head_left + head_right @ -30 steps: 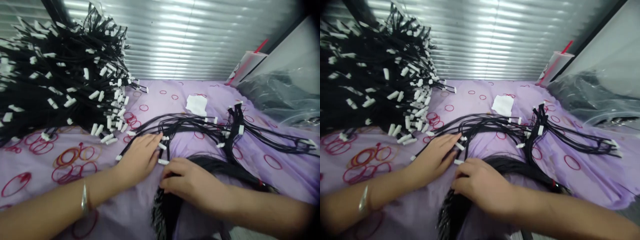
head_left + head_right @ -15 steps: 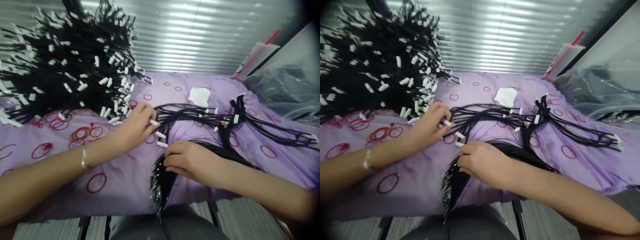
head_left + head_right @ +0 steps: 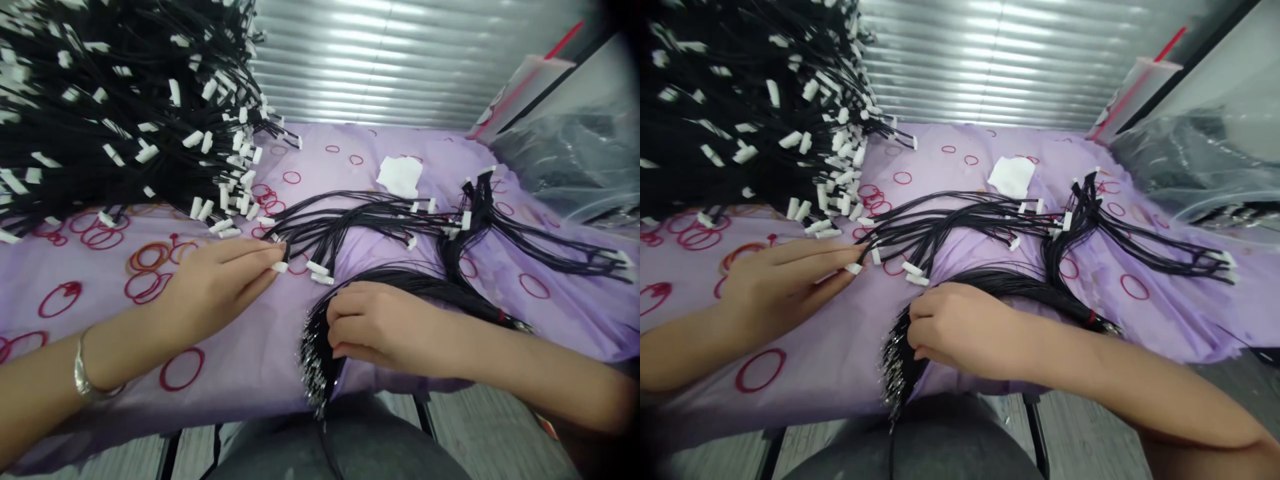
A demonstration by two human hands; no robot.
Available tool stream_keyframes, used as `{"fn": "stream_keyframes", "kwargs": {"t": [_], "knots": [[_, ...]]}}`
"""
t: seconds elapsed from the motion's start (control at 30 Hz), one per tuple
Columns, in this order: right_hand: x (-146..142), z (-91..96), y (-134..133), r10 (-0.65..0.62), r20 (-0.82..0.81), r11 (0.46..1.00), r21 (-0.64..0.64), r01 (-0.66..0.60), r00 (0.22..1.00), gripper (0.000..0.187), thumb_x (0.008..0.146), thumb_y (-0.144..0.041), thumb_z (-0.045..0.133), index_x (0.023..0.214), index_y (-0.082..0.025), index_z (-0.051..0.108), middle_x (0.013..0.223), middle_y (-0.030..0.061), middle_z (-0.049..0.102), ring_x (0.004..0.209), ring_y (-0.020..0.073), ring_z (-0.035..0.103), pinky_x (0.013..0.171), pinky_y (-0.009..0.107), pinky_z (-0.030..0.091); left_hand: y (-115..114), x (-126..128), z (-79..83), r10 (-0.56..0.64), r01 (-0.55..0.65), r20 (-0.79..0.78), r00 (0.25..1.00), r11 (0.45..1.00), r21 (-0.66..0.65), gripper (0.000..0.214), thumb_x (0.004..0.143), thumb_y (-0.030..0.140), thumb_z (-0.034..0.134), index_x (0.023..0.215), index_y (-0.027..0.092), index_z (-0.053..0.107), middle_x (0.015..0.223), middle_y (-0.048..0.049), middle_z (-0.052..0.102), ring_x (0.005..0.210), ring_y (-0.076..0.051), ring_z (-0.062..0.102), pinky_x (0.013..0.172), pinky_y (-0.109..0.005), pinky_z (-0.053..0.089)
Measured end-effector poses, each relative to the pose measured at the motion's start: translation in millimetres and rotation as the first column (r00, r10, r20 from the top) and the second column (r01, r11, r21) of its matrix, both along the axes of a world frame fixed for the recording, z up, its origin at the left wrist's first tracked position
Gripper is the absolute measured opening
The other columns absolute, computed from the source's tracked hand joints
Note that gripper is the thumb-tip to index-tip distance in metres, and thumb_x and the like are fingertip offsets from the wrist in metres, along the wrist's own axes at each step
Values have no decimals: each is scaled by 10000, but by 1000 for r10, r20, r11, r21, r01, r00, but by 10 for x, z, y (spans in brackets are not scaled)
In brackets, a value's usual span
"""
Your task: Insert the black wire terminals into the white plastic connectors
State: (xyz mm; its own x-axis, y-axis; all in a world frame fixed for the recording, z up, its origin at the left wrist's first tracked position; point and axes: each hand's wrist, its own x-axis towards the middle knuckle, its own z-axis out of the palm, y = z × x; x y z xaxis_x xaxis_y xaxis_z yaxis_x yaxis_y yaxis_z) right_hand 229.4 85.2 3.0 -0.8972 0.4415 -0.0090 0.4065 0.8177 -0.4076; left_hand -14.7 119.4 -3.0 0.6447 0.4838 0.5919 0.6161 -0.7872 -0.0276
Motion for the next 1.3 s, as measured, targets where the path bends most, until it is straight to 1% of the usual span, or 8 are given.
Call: {"fn": "stream_keyframes", "kwargs": {"t": [0.6, 0.77, 0.87, 0.93, 1.0, 1.13, 1.2, 1.3], "knots": [[-52, -54, 12, -119, -36, 992, -48, 117, 992, 173, 902, -189, 483, 805, -139, 618, 842, 40, 600, 842, 147, 521, 823, 303, 423, 227, -88, 35, 296, -308, -92, 951, 870, -385, 402, 903, 203, 366, 1280, 154, 498, 1236, -141, 608, 1149, -245, 576, 986, -428, 492], [-37, 54, 13, -318, -106, 937, -188, 295, 942, 90, 886, -168, 508, 867, -137, 590, 832, 33, 626, 766, 125, 552, 712, 250, 433, 91, 61, 236, 451, -44, 247, 858, 543, -838, 314, 887, 311, 471, 1173, 185, 488, 1005, -61, 701, 849, -149, 666, 798, -292, 551], [-23, 143, 36, -393, -269, 905, -283, 318, 879, 103, 872, -155, 515, 921, -153, 605, 877, 20, 661, 789, 105, 590, 735, 225, 441, 8, 156, 278, 505, 262, 379, 775, 289, -921, 266, 852, 360, 551, 1036, 167, 542, 1012, -55, 694, 804, -103, 659, 746, -204, 544], [-30, 178, 62, -414, -345, 896, -319, 309, 842, 102, 860, -155, 520, 898, -155, 615, 865, 14, 665, 778, 94, 593, 729, 211, 440, -3, 188, 248, 509, 336, 391, 767, 201, -920, 278, 835, 378, 577, 1029, 180, 555, 1034, -55, 687, 832, -106, 660, 760, -209, 546], [-53, 186, 91, -450, -355, 879, -335, 338, 819, 93, 852, -155, 515, 845, -149, 607, 832, 9, 648, 758, 91, 575, 716, 210, 430, 27, 191, 199, 470, 274, 377, 798, 276, -922, 262, 832, 377, 578, 1018, 192, 573, 1078, -59, 667, 905, -129, 647, 810, -249, 541], [-121, 145, 138, -541, -327, 823, -395, 408, 775, 82, 843, -155, 489, 812, -145, 565, 771, -8, 595, 698, 83, 518, 656, 207, 395, 129, 154, 117, 372, -28, 295, 880, 660, -751, 194, 828, 334, 577, 956, 208, 649, 1067, -52, 640, 988, -159, 586, 905, -313, 487], [-149, 117, 153, -574, -326, 802, -412, 434, 751, 80, 835, -174, 500, 791, -143, 558, 718, -21, 567, 649, 76, 483, 611, 202, 365, 147, 149, 98, 358, 43, 318, 878, 602, -797, 216, 813, 347, 602, 971, 210, 656, 952, -36, 667, 892, -145, 605, 853, -292, 496], [-174, 80, 175, -607, -345, 787, -382, 484, 716, 104, 832, -206, 519, 768, -137, 564, 668, -32, 539, 607, 67, 450, 588, 202, 331, 94, 186, 94, 385, 265, 381, 841, 321, -909, 223, 780, 368, 647, 922, 198, 673, 826, -5, 685, 744, -110, 610, 746, -232, 509]]}}
